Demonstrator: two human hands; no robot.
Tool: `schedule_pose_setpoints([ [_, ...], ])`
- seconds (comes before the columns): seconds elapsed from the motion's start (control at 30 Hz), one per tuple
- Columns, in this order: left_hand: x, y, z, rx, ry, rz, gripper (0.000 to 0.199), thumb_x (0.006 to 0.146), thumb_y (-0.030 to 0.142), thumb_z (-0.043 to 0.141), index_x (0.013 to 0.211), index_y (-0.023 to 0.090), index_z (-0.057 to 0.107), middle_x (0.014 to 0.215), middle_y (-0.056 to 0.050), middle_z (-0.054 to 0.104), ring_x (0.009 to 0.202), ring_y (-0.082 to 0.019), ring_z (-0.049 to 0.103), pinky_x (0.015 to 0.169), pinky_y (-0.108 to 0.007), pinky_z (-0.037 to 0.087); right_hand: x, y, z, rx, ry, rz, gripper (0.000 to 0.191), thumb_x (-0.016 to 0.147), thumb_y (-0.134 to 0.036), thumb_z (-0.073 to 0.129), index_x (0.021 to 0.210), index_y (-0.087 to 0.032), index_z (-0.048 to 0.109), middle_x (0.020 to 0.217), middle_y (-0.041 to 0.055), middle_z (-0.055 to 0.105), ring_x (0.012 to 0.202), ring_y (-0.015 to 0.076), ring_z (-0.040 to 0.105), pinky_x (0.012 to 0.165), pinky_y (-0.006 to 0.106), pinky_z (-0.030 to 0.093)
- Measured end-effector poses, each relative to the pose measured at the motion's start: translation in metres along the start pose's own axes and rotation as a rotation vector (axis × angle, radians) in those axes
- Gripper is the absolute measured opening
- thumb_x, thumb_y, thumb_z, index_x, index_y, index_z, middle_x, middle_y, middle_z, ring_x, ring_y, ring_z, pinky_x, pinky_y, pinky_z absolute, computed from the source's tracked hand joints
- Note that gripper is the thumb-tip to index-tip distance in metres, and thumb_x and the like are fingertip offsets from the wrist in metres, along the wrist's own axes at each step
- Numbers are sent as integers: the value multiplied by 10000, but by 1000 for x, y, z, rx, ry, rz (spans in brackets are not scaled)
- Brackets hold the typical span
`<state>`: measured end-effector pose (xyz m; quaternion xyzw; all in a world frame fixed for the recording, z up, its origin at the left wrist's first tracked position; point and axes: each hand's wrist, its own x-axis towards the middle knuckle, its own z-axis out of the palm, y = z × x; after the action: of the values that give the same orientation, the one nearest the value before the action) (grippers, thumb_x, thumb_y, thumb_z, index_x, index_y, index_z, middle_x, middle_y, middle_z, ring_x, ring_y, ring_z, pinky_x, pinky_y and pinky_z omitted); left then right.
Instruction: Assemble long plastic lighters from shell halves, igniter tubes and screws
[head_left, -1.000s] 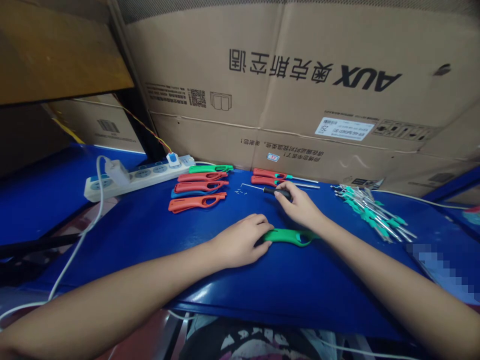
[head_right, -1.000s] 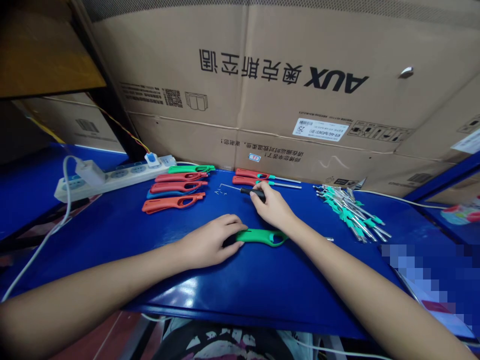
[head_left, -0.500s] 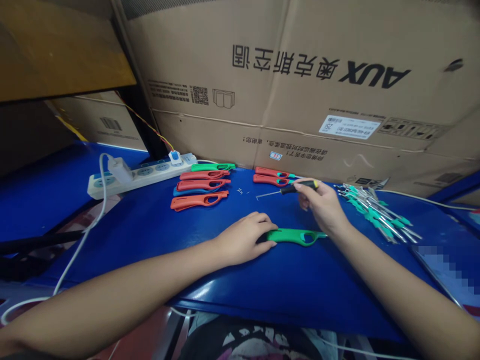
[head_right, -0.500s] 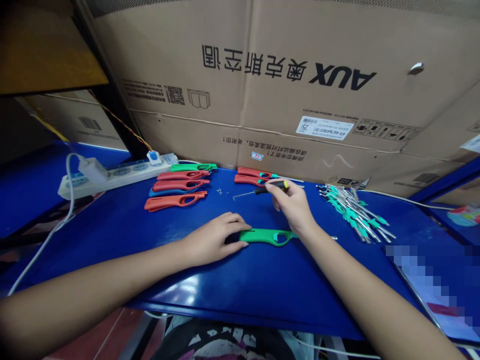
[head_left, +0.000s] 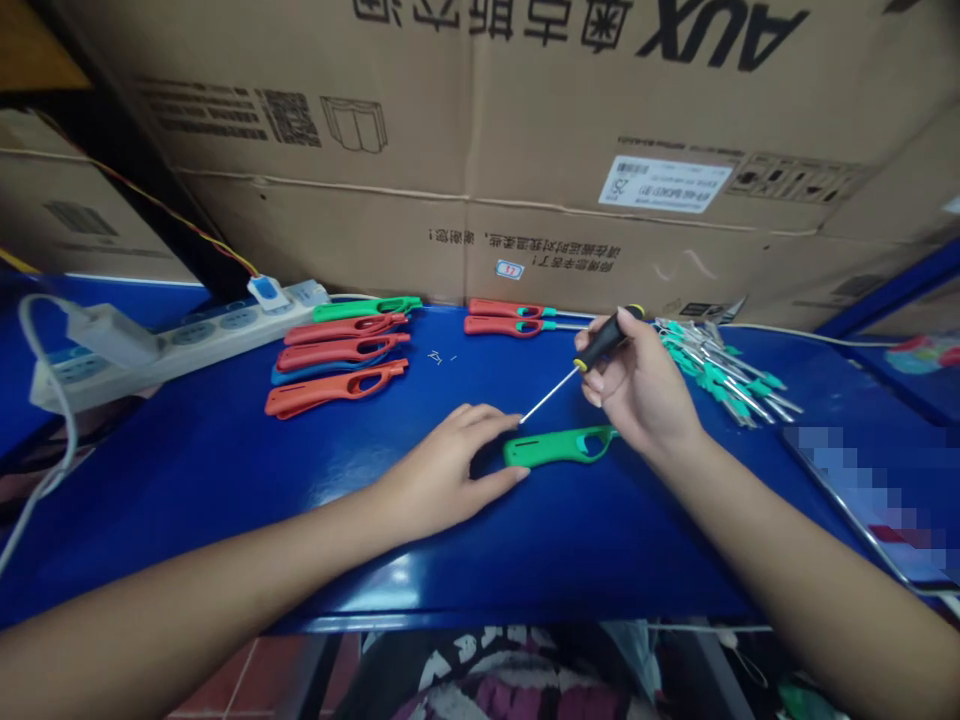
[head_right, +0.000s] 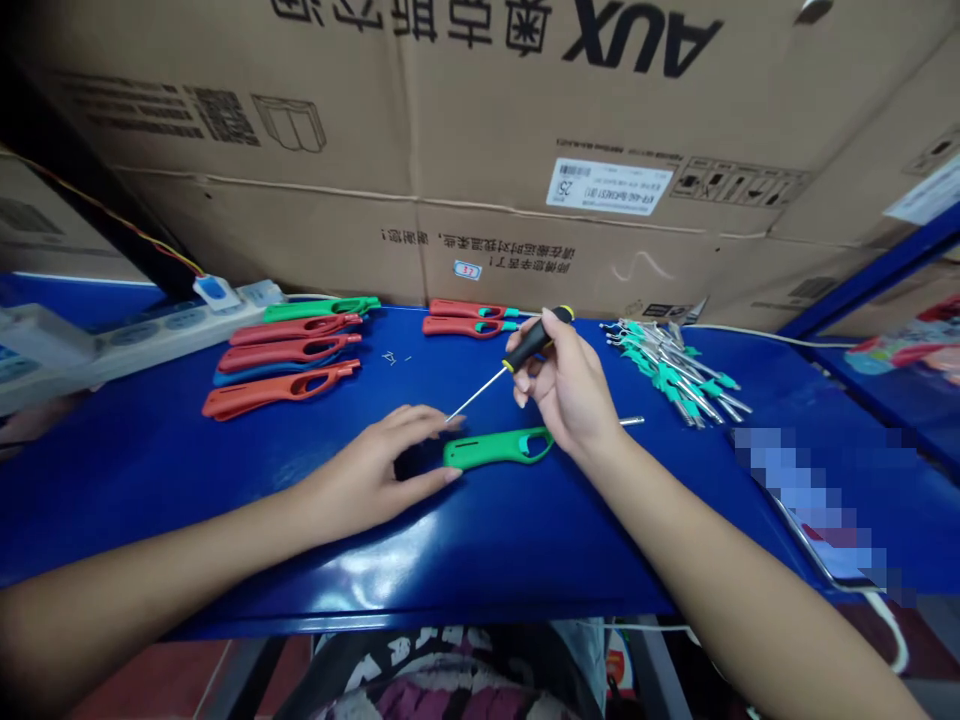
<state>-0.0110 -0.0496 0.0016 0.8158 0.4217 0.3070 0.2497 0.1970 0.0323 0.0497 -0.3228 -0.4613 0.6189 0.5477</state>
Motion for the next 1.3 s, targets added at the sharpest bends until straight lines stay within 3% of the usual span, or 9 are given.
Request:
schedule_pose_setpoints([
  [0.1,1,3,-3,-70,113,-32,456,906,330,717,1332,219,599,1201,-67,679,1054,-210,631,961,-388,523,-3,2,2,-21,8,-31,317,809,-488,725,822,-201,591,731,-28,633,404,57,447,321,191,353],
  [0.2,2,7,-6,-100,178,3,336,899,303,731,1221,226,676,1146,-53,710,1027,-196,648,929,-354,526,-5,2,2,-33,7,-27,321,815,-487,721,819,-198,581,727,-25,632,397,59,453,320,199,355],
  [0.43,3,11,-10,-95,252,110,60,897,226,730,940,206,767,904,-32,774,866,-178,683,820,-323,541,-9,2,7,-105,-8,16,373,826,-554,700,814,-214,546,727,-35,606,397,57,452,329,208,360],
  [0.67,3,12,-9,-112,303,108,34,866,178,760,881,196,786,847,-19,779,802,-158,676,763,-295,547,-8,6,5,-110,-12,-42,347,844,-545,678,834,-216,568,743,-24,615,402,65,469,330,217,378],
  [0.93,3,10,-7,-186,287,-30,38,860,214,769,837,203,797,825,-13,782,787,-160,687,766,-298,541,-14,6,6,-163,-12,-184,287,885,-502,662,861,-228,580,762,-16,618,412,87,514,339,239,430],
  [1.07,3,7,-5,-203,249,-107,69,868,251,761,820,214,793,820,-12,782,784,-168,687,757,-309,536,-16,3,4,-196,-98,-228,267,886,-504,666,929,-249,602,787,-14,635,464,107,550,373,252,480],
  [1.3,5,5,-1,-228,114,48,31,856,234,772,866,216,795,832,-29,786,798,-175,688,795,-336,545,-31,-7,1,-334,-338,-296,249,928,-451,646,1077,-253,635,809,8,667,541,125,589,435,252,508],
])
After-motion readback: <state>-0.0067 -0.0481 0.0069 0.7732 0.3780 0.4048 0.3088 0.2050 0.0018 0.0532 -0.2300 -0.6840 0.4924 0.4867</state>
